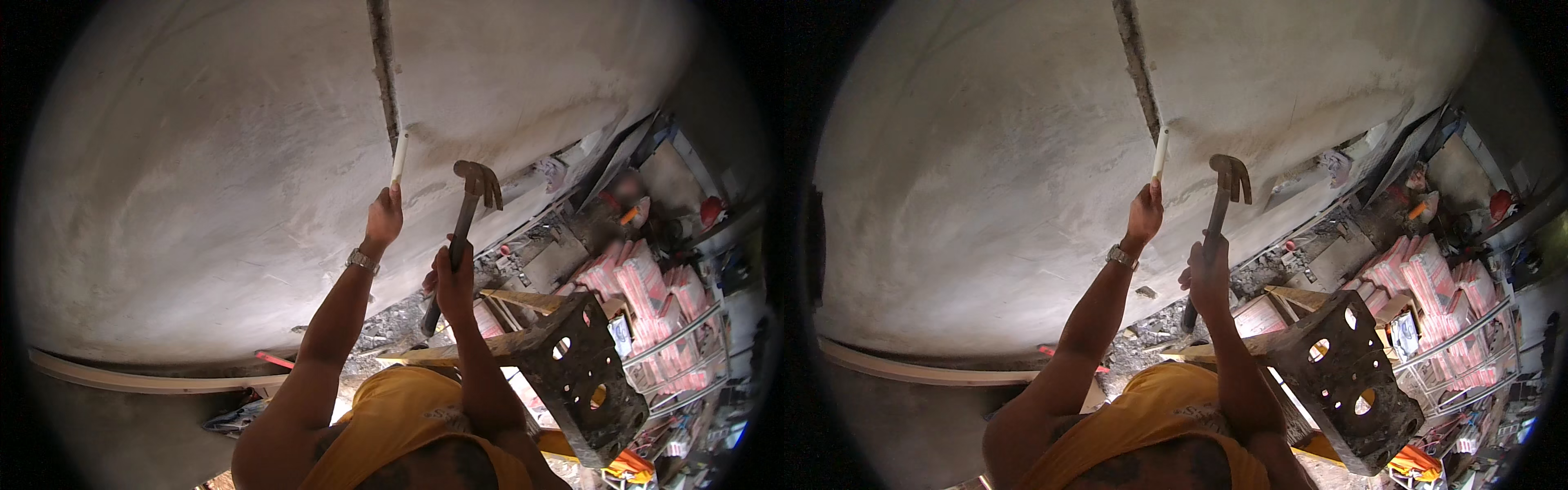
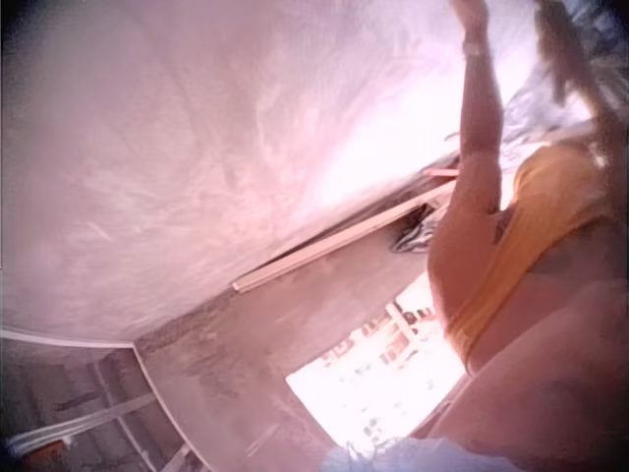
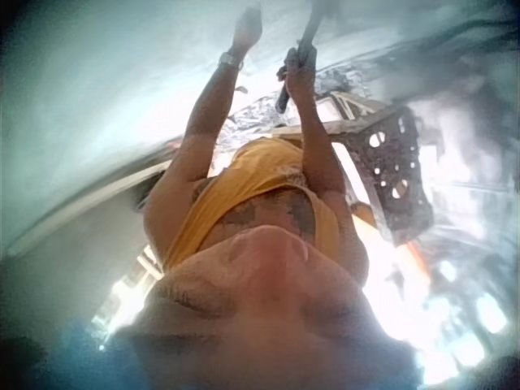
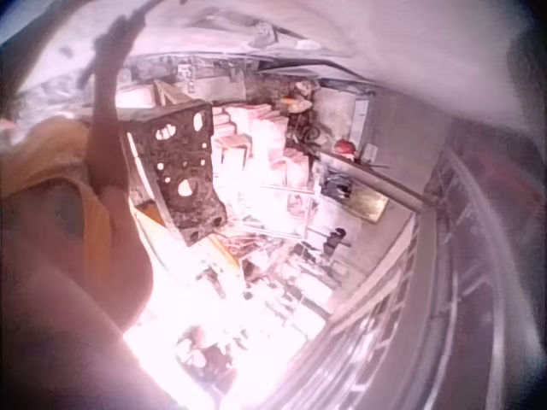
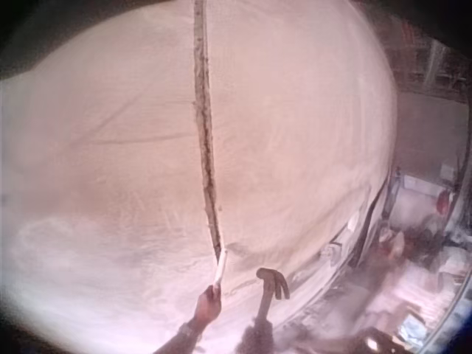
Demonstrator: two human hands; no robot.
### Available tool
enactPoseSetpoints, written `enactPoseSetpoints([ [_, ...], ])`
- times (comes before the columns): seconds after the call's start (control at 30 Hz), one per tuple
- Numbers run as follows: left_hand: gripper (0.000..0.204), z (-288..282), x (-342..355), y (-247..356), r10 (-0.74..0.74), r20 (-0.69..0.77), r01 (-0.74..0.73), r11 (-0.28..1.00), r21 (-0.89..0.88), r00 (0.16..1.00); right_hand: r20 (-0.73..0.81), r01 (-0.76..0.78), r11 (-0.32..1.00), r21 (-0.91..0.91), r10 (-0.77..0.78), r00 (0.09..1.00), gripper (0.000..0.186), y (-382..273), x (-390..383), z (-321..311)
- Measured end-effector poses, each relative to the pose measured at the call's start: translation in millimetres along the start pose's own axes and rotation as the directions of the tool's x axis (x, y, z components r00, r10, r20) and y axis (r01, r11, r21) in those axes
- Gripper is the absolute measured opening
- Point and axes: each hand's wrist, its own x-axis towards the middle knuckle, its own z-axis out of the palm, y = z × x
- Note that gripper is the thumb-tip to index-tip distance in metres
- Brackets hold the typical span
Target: The person uses a hammer to drive a white PVC pipe into a groove on a concrete ceiling. They repeatedly tap the pipe to secure it along the length of the groove.
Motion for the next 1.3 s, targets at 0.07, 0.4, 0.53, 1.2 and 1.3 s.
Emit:
enactPoseSetpoints([
  [0.07,0.056,8,3,-1,-0.018,0.014,0.019,0.997,-0.071,1.0,0.073,0.248,0.904,-0.348,-0.238,0.969,0.026,37,15,-33],
  [0.4,0.054,20,1,12,-0.185,-0.01,0.182,0.97,-0.16,0.983,0.071,0.405,0.905,0.129,-0.416,0.907,0.044,-56,29,43],
  [0.53,0.056,25,4,13,-0.125,-0.054,0.111,0.973,-0.2,0.991,0.197,0.452,0.704,-0.548,-0.416,0.888,0.053,-6,90,28],
  [1.2,0.064,18,12,20,-0.331,0.141,0.36,0.862,-0.358,0.933,0.089,0.109,0.905,-0.411,-0.079,0.993,0.057,-28,81,42],
  [1.3,0.066,18,11,15,-0.352,0.13,0.375,0.861,-0.345,0.927,0.121,0.374,0.925,-0.07,-0.364,0.923,0.057,-71,58,66],
])
